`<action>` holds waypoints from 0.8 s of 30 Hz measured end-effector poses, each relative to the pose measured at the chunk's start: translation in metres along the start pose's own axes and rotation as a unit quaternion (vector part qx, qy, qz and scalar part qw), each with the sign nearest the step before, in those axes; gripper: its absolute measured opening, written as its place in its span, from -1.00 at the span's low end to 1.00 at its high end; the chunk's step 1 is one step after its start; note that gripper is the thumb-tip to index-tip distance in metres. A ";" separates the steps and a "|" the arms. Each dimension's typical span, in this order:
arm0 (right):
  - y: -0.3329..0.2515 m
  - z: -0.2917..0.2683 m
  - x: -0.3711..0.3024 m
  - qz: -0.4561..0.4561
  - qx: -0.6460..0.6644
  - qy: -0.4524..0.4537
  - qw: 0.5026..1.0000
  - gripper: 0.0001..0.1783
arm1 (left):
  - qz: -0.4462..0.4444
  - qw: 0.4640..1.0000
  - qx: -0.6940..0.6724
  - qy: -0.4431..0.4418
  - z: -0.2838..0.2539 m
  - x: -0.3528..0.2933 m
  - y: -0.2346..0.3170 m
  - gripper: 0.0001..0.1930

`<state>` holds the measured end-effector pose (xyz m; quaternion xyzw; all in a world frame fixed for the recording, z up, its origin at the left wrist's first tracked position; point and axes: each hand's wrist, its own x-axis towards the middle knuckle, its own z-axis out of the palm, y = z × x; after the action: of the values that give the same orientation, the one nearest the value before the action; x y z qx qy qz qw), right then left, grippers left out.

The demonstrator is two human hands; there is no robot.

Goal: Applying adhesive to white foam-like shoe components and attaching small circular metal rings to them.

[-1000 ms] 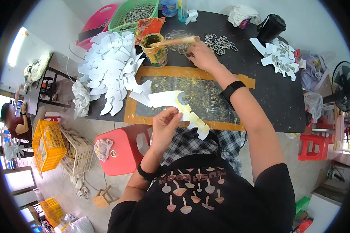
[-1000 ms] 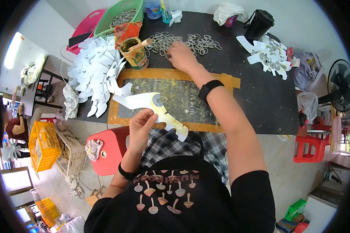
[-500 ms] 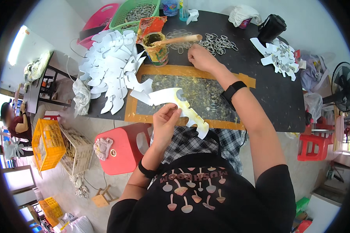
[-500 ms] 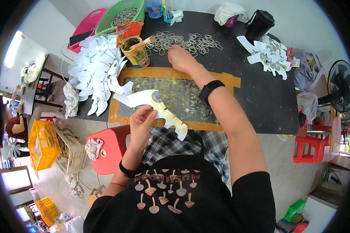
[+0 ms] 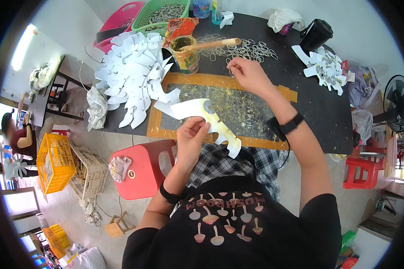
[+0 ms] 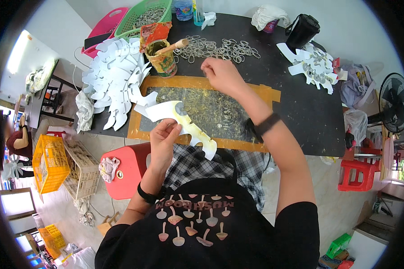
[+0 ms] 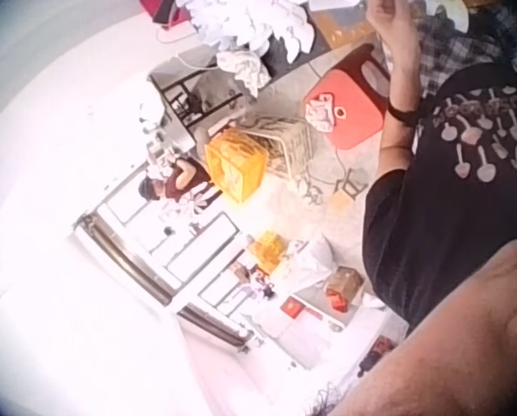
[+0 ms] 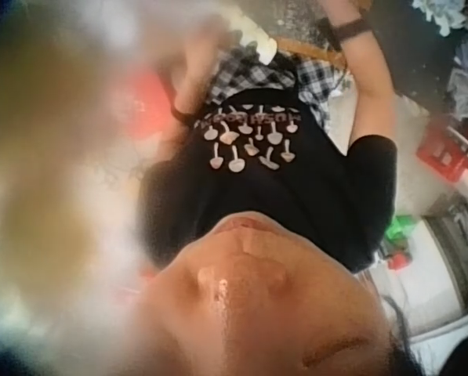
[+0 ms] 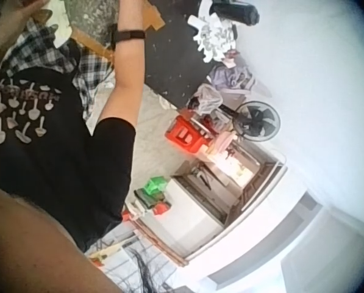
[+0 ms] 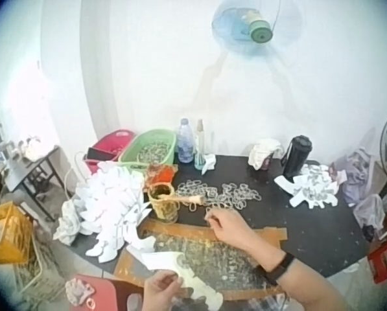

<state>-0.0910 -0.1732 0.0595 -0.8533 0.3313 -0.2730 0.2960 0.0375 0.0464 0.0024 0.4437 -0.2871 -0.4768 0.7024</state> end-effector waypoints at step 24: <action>-0.047 0.035 -0.131 0.025 0.303 0.087 0.949 -0.79 | -0.010 0.999 -0.032 0.014 0.020 -0.001 0.001 -0.83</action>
<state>-0.1310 -0.0379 0.0328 -0.6879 0.2789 -0.4257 0.5175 0.0206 0.0407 0.0122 0.4307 -0.2575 -0.4868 0.7150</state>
